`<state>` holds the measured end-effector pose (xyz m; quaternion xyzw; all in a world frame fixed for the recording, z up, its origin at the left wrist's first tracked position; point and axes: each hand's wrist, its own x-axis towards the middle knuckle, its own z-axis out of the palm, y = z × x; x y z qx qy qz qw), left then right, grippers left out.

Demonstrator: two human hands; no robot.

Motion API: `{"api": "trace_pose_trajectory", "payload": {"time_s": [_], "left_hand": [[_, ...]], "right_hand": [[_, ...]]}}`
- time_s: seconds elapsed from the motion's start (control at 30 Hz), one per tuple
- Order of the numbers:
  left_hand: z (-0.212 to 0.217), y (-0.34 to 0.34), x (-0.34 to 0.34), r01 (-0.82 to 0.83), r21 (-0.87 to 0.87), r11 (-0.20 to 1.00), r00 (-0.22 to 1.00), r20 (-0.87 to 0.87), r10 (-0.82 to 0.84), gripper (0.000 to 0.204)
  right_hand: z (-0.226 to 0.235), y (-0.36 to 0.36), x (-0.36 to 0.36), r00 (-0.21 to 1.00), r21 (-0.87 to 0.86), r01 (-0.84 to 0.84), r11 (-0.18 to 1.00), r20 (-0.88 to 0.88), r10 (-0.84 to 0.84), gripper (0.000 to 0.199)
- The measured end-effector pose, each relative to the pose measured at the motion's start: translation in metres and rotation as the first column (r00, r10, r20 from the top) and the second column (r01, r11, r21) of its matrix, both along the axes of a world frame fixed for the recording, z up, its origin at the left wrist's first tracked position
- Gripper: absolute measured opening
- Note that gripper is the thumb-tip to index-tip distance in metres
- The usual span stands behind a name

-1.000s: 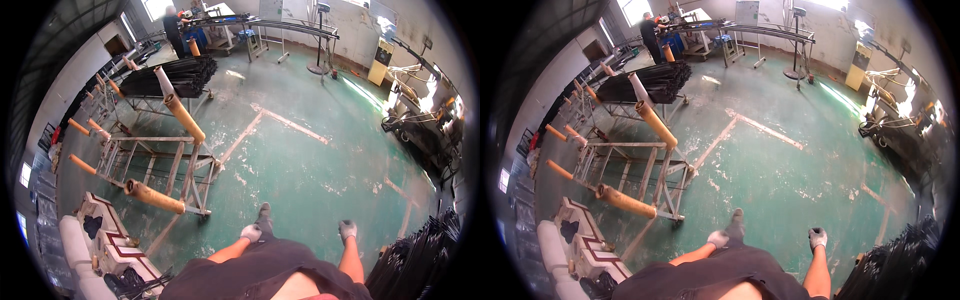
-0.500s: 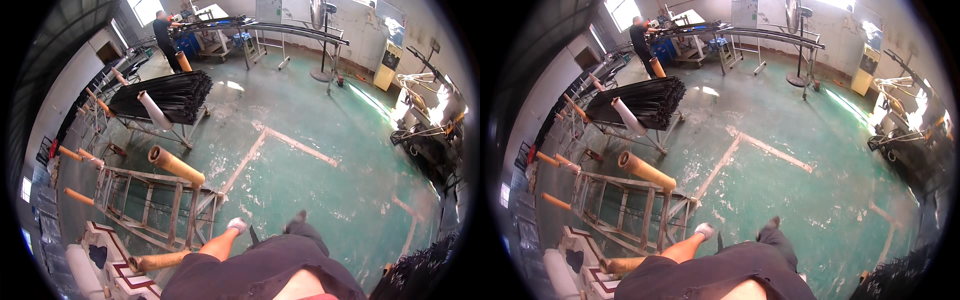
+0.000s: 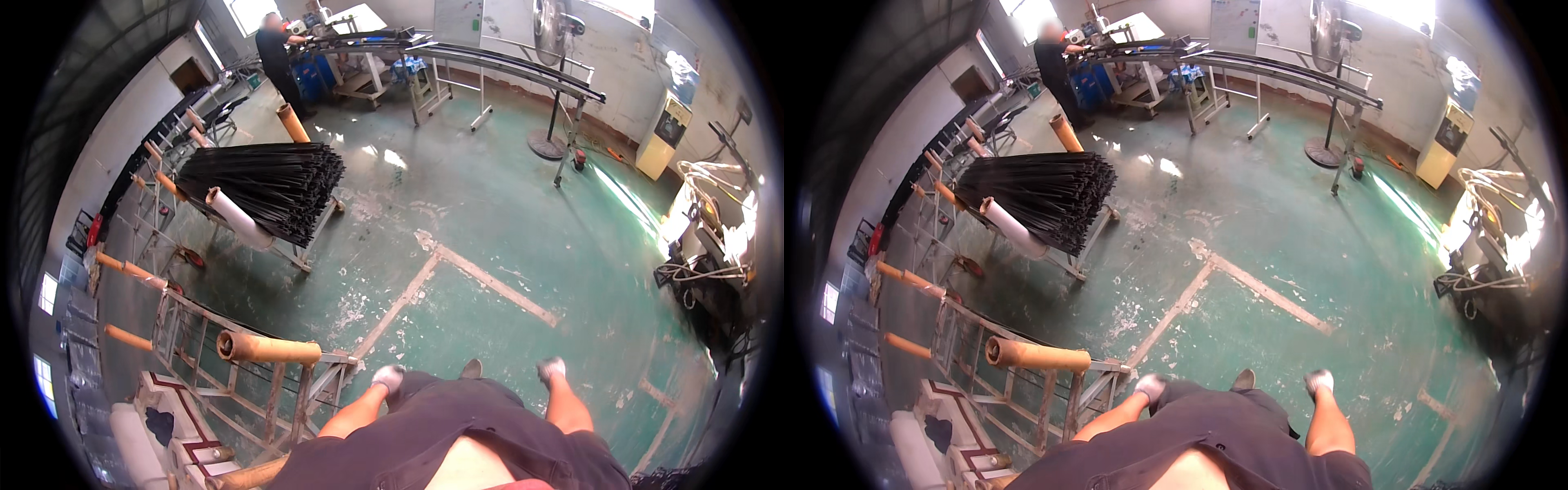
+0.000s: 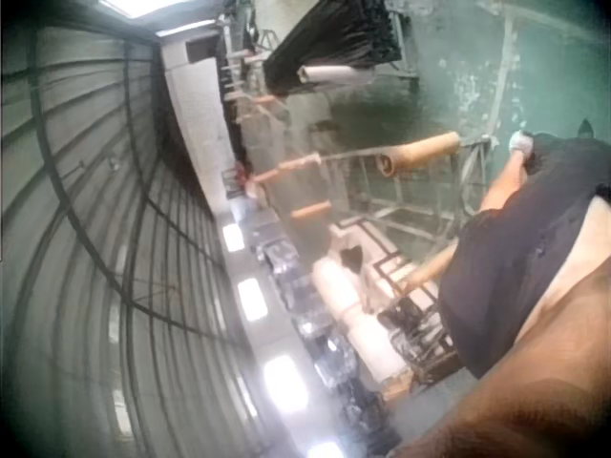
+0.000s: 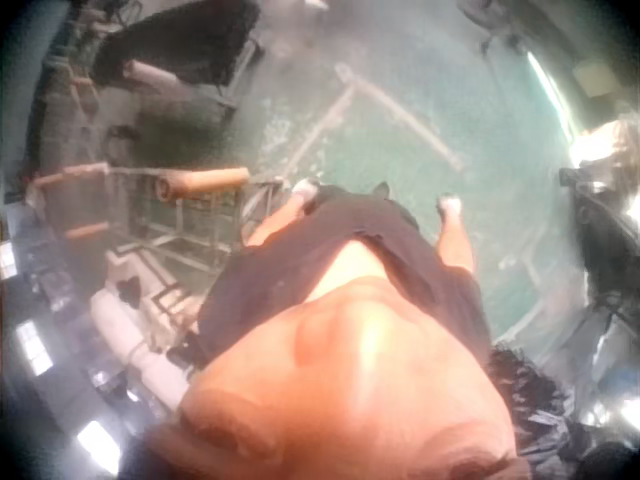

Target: The person repeatedly feeds straight metal rods into a bending machine, operates the lever to bend them, and removes the finished U-shaped pieces. The person then stacks the bent rods on a nearby rack and later moves a large stack of finished pieces to a wooden pallet.

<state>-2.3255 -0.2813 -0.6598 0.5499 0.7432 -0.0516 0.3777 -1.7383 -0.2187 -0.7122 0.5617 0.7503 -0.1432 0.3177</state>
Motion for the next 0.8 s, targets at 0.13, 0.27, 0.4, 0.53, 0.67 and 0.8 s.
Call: {"api": "trace_pose_trajectory", "payload": {"time_s": [0.13,0.27,0.4,0.53,0.67,0.8], "left_hand": [[0.059,0.093,0.019,-0.371,0.129,0.919,0.928,0.053,0.368,0.035],[0.004,0.139,0.014,-0.149,0.020,0.989,0.986,0.085,0.147,0.033],[-0.008,0.265,-0.022,-0.189,0.054,0.980,0.979,0.086,0.184,0.038],[0.046,0.387,-0.056,0.012,-0.028,1.000,0.997,0.083,-0.010,0.042],[0.040,0.483,-0.105,-0.065,0.017,0.998,0.997,0.046,0.064,0.042],[0.029,0.521,-0.138,-0.089,-0.044,0.995,0.995,0.039,0.091,0.039]], "right_hand": [[0.103,0.153,-0.064,0.512,-0.085,0.712,0.697,-0.616,-0.598,0.027],[0.164,0.237,-0.122,0.341,-0.083,0.786,0.613,-0.769,-0.541,0.038],[0.128,0.267,-0.144,0.390,-0.064,0.797,0.601,-0.705,-0.593,0.035],[0.044,0.241,-0.104,0.992,-0.251,0.122,0.960,0.046,-0.114,0.021],[0.025,0.213,-0.128,0.773,-0.268,0.605,0.750,-0.029,-0.634,0.038],[-0.039,0.220,-0.146,0.322,-0.173,0.939,0.297,0.139,-0.936,0.046]]}}
